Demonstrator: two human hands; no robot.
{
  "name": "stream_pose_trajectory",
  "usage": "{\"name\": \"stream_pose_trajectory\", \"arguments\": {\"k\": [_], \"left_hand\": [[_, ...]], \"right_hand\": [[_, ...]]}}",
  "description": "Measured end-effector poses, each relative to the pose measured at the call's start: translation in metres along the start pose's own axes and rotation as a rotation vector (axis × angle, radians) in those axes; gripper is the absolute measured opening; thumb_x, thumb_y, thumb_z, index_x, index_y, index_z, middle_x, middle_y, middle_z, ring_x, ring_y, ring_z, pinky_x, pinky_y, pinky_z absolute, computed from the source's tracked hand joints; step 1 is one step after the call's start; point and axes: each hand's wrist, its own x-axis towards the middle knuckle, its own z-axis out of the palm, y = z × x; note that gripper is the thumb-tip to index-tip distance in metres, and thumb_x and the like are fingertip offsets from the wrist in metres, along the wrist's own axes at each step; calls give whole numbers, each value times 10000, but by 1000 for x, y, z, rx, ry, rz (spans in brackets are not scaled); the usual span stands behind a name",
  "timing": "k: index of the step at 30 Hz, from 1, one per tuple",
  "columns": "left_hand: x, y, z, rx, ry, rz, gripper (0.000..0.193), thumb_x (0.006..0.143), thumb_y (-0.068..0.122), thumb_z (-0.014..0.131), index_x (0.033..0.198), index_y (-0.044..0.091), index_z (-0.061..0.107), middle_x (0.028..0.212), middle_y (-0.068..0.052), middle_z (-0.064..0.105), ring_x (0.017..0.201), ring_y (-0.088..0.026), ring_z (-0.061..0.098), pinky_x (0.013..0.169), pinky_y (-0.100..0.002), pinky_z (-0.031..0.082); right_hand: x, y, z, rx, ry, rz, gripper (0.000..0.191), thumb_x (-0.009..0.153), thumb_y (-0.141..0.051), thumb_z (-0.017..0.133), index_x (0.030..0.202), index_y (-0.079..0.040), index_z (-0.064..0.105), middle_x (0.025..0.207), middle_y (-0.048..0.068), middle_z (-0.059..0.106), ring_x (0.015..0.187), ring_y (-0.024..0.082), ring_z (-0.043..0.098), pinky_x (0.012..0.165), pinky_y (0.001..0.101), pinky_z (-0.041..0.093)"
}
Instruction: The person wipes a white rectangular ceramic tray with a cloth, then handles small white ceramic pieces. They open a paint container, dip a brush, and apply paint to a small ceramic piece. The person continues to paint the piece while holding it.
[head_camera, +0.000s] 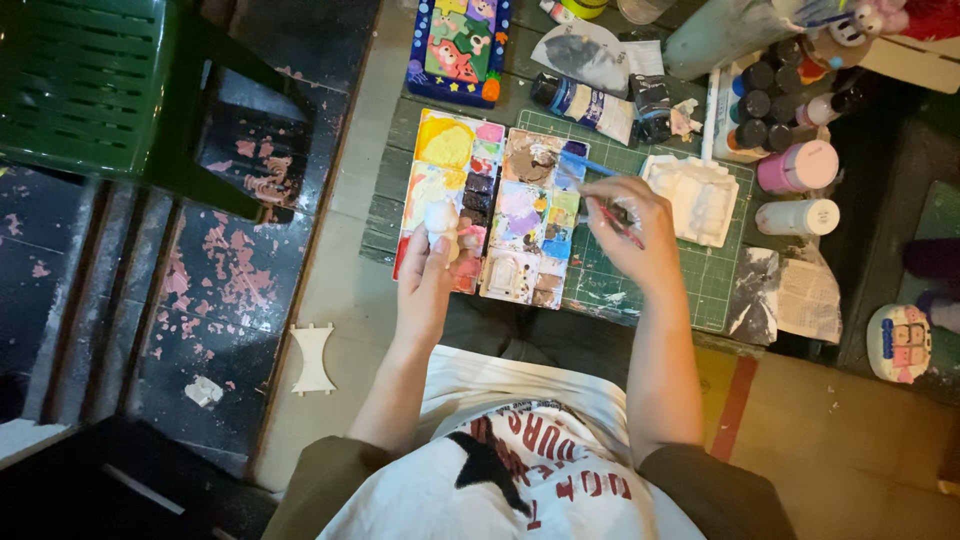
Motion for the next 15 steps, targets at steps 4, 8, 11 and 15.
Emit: {"name": "stream_pose_trajectory", "arguments": {"k": [4, 8, 11, 15], "left_hand": [[0, -1, 0, -3, -14, 5, 407, 1103, 189, 488, 1473, 20, 490, 1368, -97, 631, 1186, -146, 615, 1004, -307, 515], [0, -2, 1, -20, -13, -10, 415, 1093, 193, 485, 1476, 32, 479, 1366, -93, 631, 1205, -139, 615, 1020, -308, 518], [1, -2, 1, -15, -12, -5, 414, 1098, 193, 488, 1477, 24, 485, 1363, -99, 634, 1197, -145, 615, 1014, -313, 514], [0, -4, 1, -11, -24, 17, 412, 1111, 192, 492, 1480, 11, 488, 1378, -107, 628, 1201, -148, 598, 1035, -324, 495]], "right_hand": [[1, 0, 0, 7, -40, -87, 200, 914, 5, 718, 1106, -37, 758, 1052, 121, 747, 1001, 237, 709, 905, 339, 552], [1, 0, 1, 1, -22, -107, 192, 909, 12, 718, 1093, -27, 754, 1048, 121, 750, 1004, 242, 708, 913, 348, 546], [1, 1, 1, -22, 8, -67, 193, 912, 13, 708, 1092, -29, 760, 1043, 120, 747, 984, 239, 708, 888, 342, 550], [2, 4, 1, -9, -33, -132, 186, 921, 4, 716, 1100, -24, 759, 1047, 131, 737, 987, 240, 699, 885, 343, 545]]}}
